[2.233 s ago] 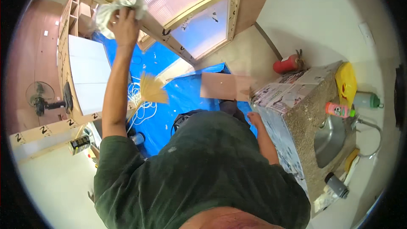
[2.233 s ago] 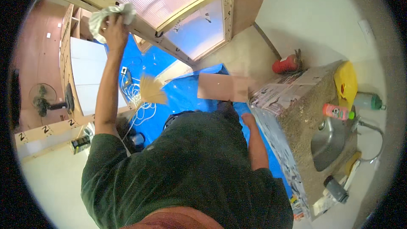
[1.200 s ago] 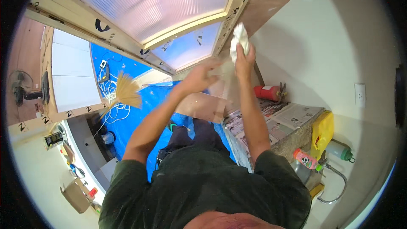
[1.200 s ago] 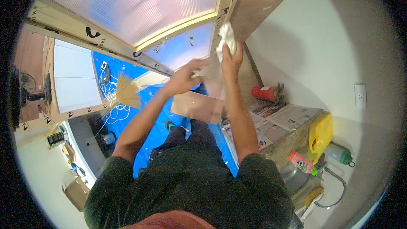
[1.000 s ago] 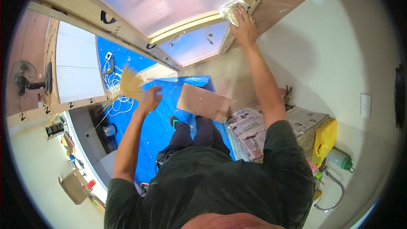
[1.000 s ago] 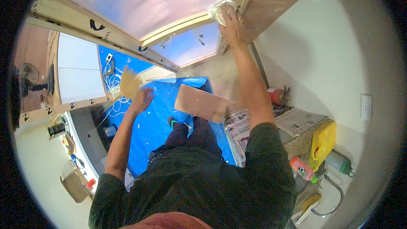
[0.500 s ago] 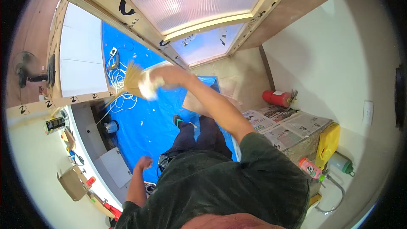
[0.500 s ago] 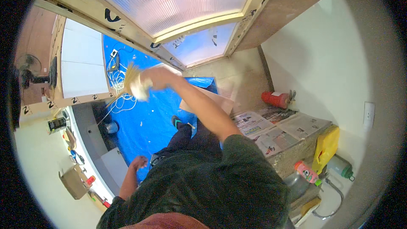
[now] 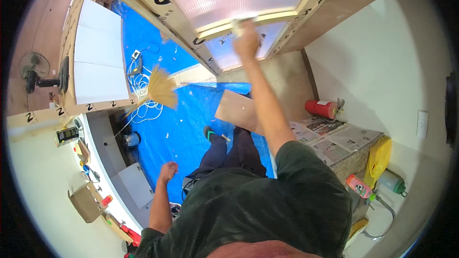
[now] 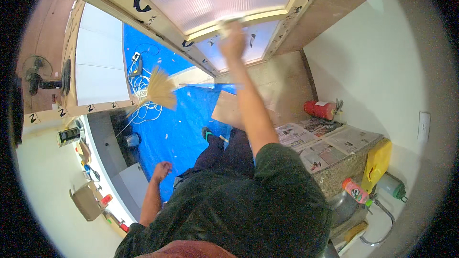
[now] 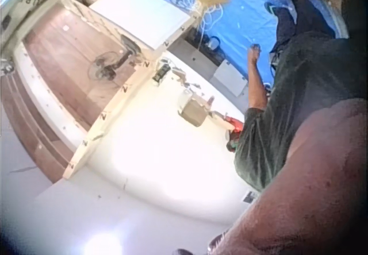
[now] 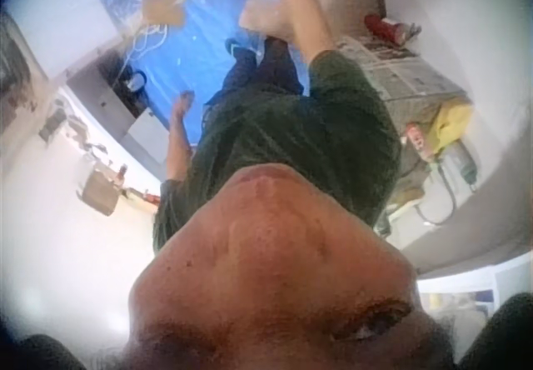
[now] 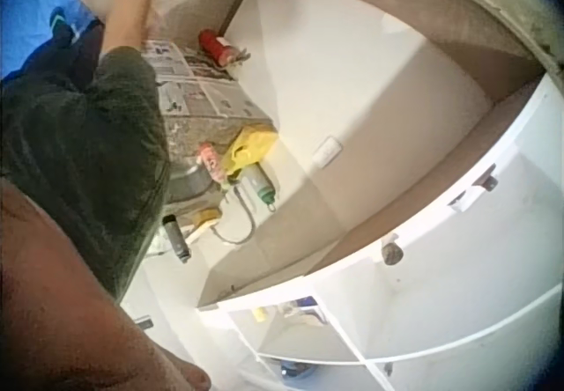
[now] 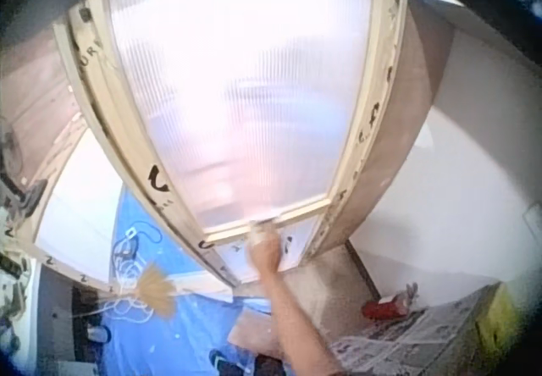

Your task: The person wipes the wooden frame of a door with a cloth, sands a section of the frame using a sanding block, and then peels off protective tape from the frame by hand.

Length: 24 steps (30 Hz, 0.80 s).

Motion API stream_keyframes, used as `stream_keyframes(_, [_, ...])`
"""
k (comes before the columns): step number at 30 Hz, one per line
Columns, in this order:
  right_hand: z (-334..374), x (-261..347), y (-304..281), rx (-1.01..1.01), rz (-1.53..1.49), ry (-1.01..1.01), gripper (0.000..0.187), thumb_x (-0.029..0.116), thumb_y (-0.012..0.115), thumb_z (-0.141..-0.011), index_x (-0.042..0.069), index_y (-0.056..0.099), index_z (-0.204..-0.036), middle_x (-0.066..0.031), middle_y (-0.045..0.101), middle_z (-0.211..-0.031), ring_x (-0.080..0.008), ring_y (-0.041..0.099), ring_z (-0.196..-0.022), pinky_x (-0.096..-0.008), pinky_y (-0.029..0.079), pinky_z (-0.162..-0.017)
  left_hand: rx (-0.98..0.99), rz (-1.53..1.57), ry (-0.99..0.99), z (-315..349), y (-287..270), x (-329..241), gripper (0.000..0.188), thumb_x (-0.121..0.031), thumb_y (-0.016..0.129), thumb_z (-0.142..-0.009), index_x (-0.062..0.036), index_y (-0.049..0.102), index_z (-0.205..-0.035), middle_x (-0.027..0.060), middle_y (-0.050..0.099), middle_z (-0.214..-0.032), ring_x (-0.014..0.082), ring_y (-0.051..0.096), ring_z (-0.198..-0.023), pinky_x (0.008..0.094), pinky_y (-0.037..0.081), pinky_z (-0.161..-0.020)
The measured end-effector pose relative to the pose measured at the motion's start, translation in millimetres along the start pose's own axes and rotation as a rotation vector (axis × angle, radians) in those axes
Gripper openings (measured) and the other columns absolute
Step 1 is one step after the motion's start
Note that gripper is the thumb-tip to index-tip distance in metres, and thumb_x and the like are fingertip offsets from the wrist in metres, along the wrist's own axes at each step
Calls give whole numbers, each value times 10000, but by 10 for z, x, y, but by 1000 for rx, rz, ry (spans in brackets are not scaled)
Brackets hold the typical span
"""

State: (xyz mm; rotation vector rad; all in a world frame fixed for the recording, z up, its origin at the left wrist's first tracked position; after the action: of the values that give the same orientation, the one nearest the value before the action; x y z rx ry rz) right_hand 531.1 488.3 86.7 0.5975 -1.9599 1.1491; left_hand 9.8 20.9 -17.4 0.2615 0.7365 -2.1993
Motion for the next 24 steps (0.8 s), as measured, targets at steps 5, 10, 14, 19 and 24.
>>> stream_keyframes(5, [401, 515, 272, 188, 43, -363, 616, -38, 616, -711, 121, 640, -1306, -184, 676, -1265, -398, 664, -1098, -479, 548, -916, 177, 50, -337, 135, 77, 840, 274, -216, 625, -947, 23, 711, -1050, 127, 730, -856, 211, 694, -674, 363, 529, -587])
stream_keyframes(10, [-502, -827, -944, 143, 408, -76, 646, 34, 727, -747, 114, 607, -1376, -84, 633, -1395, -320, 638, -1206, -419, 554, -975, -61, 278, -173, 137, 104, 595, 211, -158, 618, -949, 5, 695, -1057, 100, 725, -880, 199, 694, -689, 327, 499, -544])
stream_keyframes(14, [-347, -724, -633, 11, 341, -255, 818, 8, 724, -678, 73, 519, -1467, -200, 690, -1215, -400, 687, -1056, -463, 564, -935, -67, 269, -64, 120, 142, 215, 199, -130, 619, -944, 11, 684, -1067, 94, 721, -898, 196, 703, -713, 316, 498, -543])
stream_keyframes(19, [710, 544, 741, 123, 57, -428, 731, 3, 650, -678, 98, 586, -1400, -192, 636, -1336, -383, 675, -972, -513, 528, -805, 31, 111, -123, -49, 91, 378, 198, -122, 613, -945, 24, 679, -1060, 102, 724, -908, 200, 708, -746, 324, 537, -584])
stream_keyframes(24, [495, 329, 505, 345, 313, -379, 564, 12, 635, -716, 134, 673, -1265, -100, 675, -1326, -316, 689, -1026, -478, 522, -810, -60, 241, -44, 7, -52, 331, 192, -110, 609, -945, 39, 664, -1053, 112, 717, -911, 202, 700, -756, 333, 561, -626])
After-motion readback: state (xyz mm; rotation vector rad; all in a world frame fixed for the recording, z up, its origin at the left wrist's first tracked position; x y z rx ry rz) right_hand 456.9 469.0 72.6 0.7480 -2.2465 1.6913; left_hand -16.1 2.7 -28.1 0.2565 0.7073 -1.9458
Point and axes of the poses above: each hand's wrist, its own z-axis away from the middle knuckle, its own y-axis out of the palm, x = y × z, the point moved 4 cm from there along -z, towards the middle knuckle
